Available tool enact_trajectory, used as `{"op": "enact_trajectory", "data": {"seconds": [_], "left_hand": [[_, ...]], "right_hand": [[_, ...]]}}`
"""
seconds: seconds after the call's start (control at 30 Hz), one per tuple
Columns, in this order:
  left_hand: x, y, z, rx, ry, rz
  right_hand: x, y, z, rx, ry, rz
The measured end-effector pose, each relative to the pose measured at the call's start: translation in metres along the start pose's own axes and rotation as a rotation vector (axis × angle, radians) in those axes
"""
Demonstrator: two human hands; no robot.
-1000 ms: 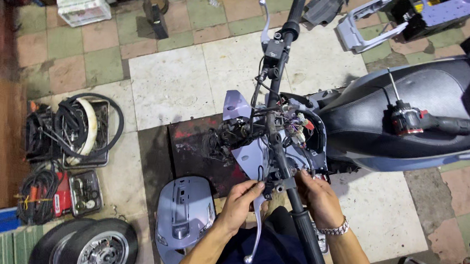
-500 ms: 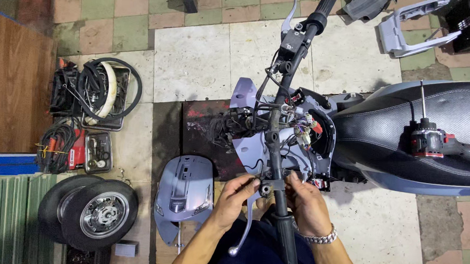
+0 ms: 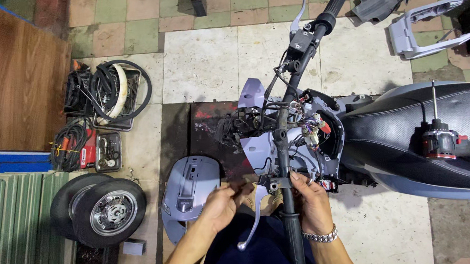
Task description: The person works on the handlebar assembly of a motorcycle by hand and with a tool, manipulating wires and a small bracket before placing components into a metal tray.
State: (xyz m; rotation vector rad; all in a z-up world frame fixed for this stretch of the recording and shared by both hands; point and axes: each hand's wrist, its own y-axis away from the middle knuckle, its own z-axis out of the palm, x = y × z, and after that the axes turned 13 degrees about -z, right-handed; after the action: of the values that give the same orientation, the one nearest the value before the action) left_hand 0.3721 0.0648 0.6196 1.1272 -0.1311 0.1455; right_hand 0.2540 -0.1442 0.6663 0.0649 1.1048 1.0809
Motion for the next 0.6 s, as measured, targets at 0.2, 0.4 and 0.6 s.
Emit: {"op": "enact_trajectory", "data": {"seconds": [0.2,0.4,0.6], "left_hand": [[0.041,0.017,0.018,0.005,-0.454,0.130],[0.084,0.038,0.059,-0.026,-0.857,0.267],[0.099,0.054,0.098,-0.229,-0.892,0.268]], "right_hand": [[0.000,0.000,-0.001,-0.016,-0.004,0.011],[-0.005,0.003,0.002,-0.020,-0.009,0.032],[-0.003,0.002,0.002,-0.015,-0.032,0.037]]}}
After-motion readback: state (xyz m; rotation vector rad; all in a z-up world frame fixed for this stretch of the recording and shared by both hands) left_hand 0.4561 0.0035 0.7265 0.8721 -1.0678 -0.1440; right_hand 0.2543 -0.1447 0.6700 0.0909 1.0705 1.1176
